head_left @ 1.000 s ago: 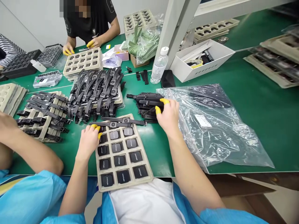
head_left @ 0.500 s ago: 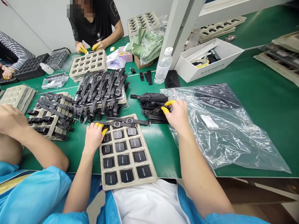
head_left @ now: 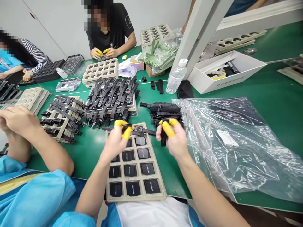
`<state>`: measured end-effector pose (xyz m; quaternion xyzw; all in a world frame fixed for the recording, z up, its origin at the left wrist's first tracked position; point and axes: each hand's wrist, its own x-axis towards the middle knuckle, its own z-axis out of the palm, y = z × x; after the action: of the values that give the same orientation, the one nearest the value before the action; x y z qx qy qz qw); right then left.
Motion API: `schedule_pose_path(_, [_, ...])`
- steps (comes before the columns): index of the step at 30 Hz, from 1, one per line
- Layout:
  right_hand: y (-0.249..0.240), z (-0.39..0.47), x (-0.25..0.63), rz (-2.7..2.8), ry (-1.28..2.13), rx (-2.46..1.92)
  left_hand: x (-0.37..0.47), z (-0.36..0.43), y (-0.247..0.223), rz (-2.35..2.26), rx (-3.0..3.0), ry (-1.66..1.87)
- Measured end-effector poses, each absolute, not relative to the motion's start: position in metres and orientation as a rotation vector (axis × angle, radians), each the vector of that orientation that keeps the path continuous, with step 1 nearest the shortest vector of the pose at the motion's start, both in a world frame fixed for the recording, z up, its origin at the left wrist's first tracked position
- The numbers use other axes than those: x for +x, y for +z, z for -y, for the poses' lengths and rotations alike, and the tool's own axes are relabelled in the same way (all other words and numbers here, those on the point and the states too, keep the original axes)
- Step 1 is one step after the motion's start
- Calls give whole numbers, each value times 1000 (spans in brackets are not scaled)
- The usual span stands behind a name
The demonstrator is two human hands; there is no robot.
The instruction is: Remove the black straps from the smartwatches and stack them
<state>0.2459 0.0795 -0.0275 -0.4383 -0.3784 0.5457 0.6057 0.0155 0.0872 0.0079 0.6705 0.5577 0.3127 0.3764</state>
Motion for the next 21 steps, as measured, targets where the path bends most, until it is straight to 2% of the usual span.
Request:
schedule_pose_path(4, [-32, -68, 223, 909, 1663, -941, 49, -99, -30, -1238, 1691, 861])
schedule_pose_path(7, [-37, -66, 217, 972, 1830, -934, 49, -102, -51, -1120, 1817, 872])
schedule_pose_path(13, [-40, -67, 219, 1002, 1915, -991, 33, -103, -53, -948, 2105, 847])
schedule_pose_path(21, [-42, -69, 218, 990, 1974, -989, 26, -104, -54, -900, 2154, 799])
